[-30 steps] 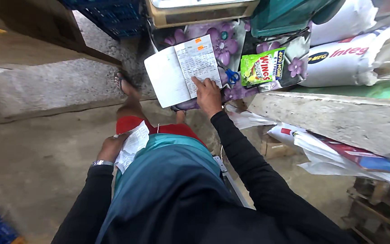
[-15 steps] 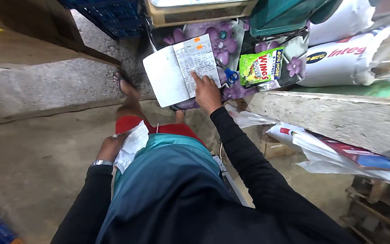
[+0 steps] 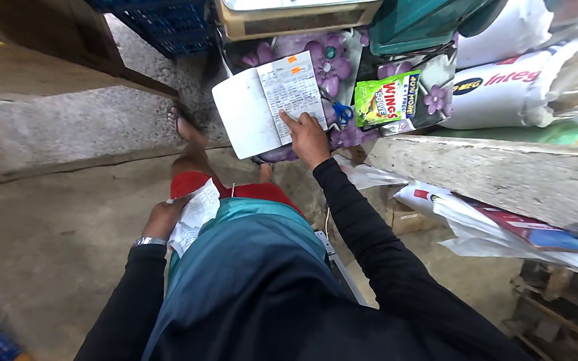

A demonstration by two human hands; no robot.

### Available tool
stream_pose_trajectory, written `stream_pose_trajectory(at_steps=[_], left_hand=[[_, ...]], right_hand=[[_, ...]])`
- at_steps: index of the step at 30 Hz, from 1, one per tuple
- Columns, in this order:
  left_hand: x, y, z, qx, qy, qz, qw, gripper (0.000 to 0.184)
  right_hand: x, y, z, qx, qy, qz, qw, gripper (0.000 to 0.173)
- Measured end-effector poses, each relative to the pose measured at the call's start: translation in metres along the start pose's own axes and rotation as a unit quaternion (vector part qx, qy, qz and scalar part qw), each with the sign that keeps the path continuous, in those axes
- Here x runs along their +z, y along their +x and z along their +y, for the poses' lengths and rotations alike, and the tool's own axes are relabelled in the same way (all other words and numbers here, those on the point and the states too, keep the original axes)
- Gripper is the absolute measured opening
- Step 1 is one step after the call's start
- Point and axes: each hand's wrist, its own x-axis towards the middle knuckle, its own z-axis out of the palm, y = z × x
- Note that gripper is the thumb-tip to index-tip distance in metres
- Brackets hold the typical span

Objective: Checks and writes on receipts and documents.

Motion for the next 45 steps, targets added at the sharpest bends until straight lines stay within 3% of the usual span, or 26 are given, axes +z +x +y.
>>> stream_pose_trajectory(at_steps=[12, 45], left_hand=[[0.0003, 0.0002, -0.0011, 0.000, -0.012, 0.002, 1.000, 0.059], [0.0027, 0.0012, 0.0032, -0.001, -0.010, 0.000, 1.000, 0.058]], right_hand=[[0.0091, -0.0060, 0.0023, 0.008, 0.076, 0.076, 0.994, 0.045], [0.0071, -0.0073, 0.0052, 0.008, 0.078, 0.066, 0.995, 0.041]])
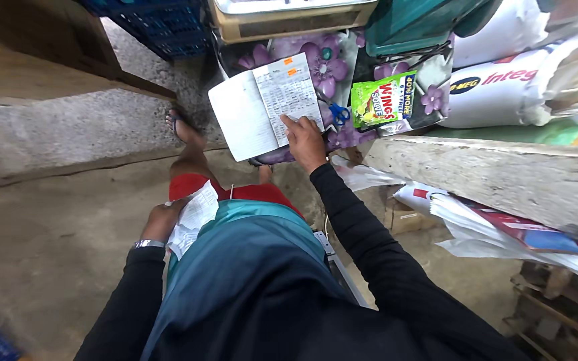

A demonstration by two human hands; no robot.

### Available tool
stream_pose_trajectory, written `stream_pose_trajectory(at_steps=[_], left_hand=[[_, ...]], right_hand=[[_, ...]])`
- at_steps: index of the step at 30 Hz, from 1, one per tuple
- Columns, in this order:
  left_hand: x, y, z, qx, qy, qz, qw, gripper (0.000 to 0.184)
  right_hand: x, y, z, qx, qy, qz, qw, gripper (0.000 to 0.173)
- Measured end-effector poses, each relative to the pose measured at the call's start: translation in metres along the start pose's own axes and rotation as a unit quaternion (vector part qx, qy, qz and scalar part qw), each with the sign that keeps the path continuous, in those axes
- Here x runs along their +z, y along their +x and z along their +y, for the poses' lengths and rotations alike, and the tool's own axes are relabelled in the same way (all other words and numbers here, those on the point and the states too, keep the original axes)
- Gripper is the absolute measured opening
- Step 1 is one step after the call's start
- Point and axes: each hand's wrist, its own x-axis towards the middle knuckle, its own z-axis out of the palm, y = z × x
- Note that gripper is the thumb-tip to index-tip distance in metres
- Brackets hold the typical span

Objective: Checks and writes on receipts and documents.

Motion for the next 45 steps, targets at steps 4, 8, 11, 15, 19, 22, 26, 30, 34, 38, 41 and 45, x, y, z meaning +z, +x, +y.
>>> stream_pose_trajectory(at_steps=[4, 8, 11, 15, 19, 22, 26, 30, 34, 38, 41, 45], left_hand=[[-0.002, -0.002, -0.002, 0.001, 0.005, 0.001, 1.000, 0.062], [-0.001, -0.002, -0.001, 0.005, 0.017, -0.004, 1.000, 0.066], [-0.002, -0.002, -0.001, 0.006, 0.018, 0.000, 1.000, 0.066], [-0.003, 0.001, -0.005, 0.005, 0.010, 0.002, 1.000, 0.063], [-0.003, 0.000, -0.005, 0.005, 0.003, -0.002, 1.000, 0.062], [-0.003, 0.000, -0.005, 0.005, 0.008, -0.001, 1.000, 0.062], [-0.003, 0.000, -0.004, 0.005, 0.002, -0.002, 1.000, 0.060], [-0.003, 0.000, -0.005, 0.007, 0.004, 0.000, 1.000, 0.061], [-0.003, -0.001, -0.006, 0.005, 0.004, -0.001, 1.000, 0.062], [-0.002, 0.000, -0.006, 0.008, 0.003, -0.003, 1.000, 0.062], [-0.002, 0.001, -0.005, 0.007, 0.005, -0.001, 1.000, 0.063], [-0.003, 0.000, -0.003, 0.006, 0.001, -0.006, 1.000, 0.061]], right_hand=[[0.002, 0.000, 0.000, 0.009, 0.027, 0.020, 0.999, 0.043], [0.000, 0.000, 0.006, 0.040, 0.035, 0.024, 0.998, 0.049], [-0.001, 0.001, 0.007, 0.052, 0.034, 0.034, 0.997, 0.047], [-0.004, 0.003, 0.012, 0.081, 0.014, 0.052, 0.995, 0.045], [-0.008, 0.004, 0.015, 0.083, -0.002, 0.056, 0.995, 0.045], [-0.006, 0.003, 0.015, 0.076, -0.008, 0.062, 0.995, 0.045], [-0.002, 0.002, 0.016, 0.071, -0.018, 0.063, 0.995, 0.045], [0.000, 0.001, 0.014, 0.075, -0.047, 0.064, 0.994, 0.046], [-0.001, -0.001, 0.016, 0.066, -0.044, 0.072, 0.994, 0.044], [-0.001, -0.005, 0.018, 0.047, -0.039, 0.073, 0.995, 0.043], [0.002, -0.006, 0.018, 0.052, -0.045, 0.071, 0.995, 0.045], [0.005, -0.007, 0.017, 0.051, -0.045, 0.079, 0.995, 0.045]])
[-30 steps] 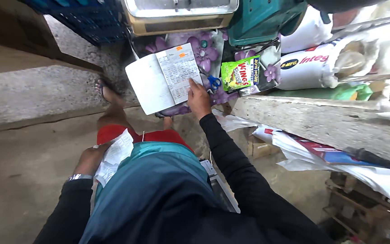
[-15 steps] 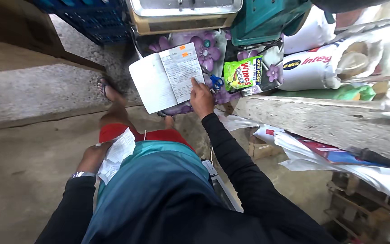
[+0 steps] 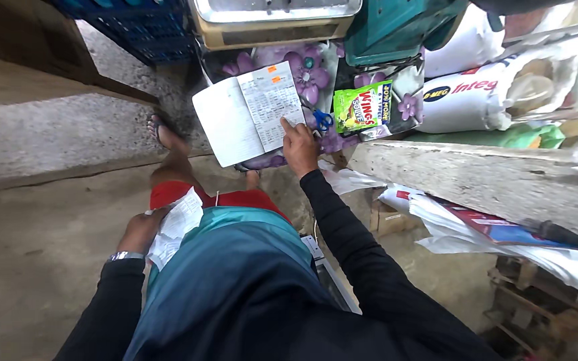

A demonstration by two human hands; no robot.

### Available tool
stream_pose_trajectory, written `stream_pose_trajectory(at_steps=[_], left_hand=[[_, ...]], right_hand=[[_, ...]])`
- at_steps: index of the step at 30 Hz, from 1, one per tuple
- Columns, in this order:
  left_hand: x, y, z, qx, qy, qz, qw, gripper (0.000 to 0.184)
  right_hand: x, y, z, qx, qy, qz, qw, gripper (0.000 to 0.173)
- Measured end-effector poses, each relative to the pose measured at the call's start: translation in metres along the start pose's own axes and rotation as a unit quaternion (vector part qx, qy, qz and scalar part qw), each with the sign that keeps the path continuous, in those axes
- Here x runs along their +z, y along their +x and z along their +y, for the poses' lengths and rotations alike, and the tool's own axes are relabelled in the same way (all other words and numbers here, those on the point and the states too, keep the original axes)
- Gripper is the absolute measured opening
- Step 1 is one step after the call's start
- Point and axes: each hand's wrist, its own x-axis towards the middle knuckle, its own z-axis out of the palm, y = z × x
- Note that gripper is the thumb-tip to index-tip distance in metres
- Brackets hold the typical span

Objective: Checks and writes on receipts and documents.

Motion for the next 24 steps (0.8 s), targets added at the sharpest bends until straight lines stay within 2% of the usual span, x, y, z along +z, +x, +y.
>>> stream_pose_trajectory(at_steps=[12, 24], left_hand=[[0.0013, -0.0007, 0.0043, -0.002, 0.000, 0.007, 1.000, 0.061], [0.0026, 0.0009, 0.0031, -0.007, 0.000, 0.012, 1.000, 0.060]], right_hand=[[0.0028, -0.0009, 0.0016, 0.009, 0.028, 0.006, 1.000, 0.043], [0.0010, 0.0032, -0.0015, 0.057, 0.051, 0.001, 0.997, 0.053]])
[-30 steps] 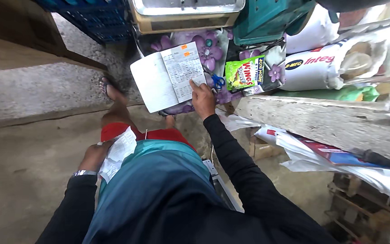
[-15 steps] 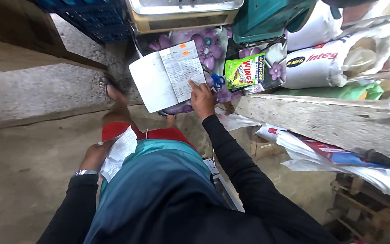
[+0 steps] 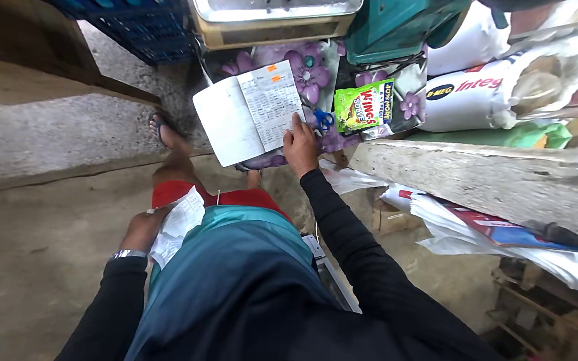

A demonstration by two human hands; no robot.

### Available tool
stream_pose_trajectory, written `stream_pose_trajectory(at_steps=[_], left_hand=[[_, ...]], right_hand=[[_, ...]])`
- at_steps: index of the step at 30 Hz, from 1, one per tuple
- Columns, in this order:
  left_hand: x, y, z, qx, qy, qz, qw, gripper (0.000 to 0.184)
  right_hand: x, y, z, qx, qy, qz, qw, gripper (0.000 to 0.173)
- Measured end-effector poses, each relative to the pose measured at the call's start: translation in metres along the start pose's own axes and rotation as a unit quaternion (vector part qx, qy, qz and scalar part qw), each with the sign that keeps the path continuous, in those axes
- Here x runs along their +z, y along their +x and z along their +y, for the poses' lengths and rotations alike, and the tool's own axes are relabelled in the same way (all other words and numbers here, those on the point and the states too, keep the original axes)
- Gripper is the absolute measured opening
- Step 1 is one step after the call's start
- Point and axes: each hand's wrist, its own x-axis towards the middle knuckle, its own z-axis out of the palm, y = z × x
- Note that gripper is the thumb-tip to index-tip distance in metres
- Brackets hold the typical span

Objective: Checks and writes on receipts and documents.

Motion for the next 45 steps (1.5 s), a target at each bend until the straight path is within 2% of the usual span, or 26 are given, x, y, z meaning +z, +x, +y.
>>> stream_pose_trajectory(at_steps=[8, 14, 20, 27, 40, 42, 45], left_hand=[[0.000, -0.002, -0.001, 0.003, -0.003, -0.002, 1.000, 0.061], [-0.001, -0.004, 0.002, -0.002, -0.009, -0.003, 1.000, 0.059], [0.000, -0.004, 0.004, -0.002, 0.004, -0.002, 1.000, 0.062], [0.002, -0.007, 0.005, -0.001, 0.001, -0.001, 1.000, 0.061], [0.002, -0.003, 0.003, -0.002, 0.009, -0.002, 1.000, 0.062], [0.002, -0.003, 0.004, -0.002, 0.011, -0.002, 1.000, 0.062], [0.002, -0.004, 0.005, -0.002, 0.017, -0.001, 1.000, 0.063]], right_hand=[[-0.010, 0.005, -0.003, 0.028, -0.043, -0.026, 0.998, 0.052], [-0.028, 0.011, 0.000, 0.085, -0.063, -0.079, 0.991, 0.047], [-0.026, 0.010, 0.006, 0.070, -0.061, -0.070, 0.993, 0.049], [-0.004, 0.003, 0.012, 0.028, -0.076, -0.001, 0.997, 0.047], [-0.005, 0.001, 0.019, 0.031, -0.001, -0.008, 0.999, 0.047], [-0.004, -0.003, 0.023, 0.017, 0.023, -0.006, 1.000, 0.049], [0.002, -0.011, 0.037, -0.048, 0.037, 0.018, 0.998, 0.041]])
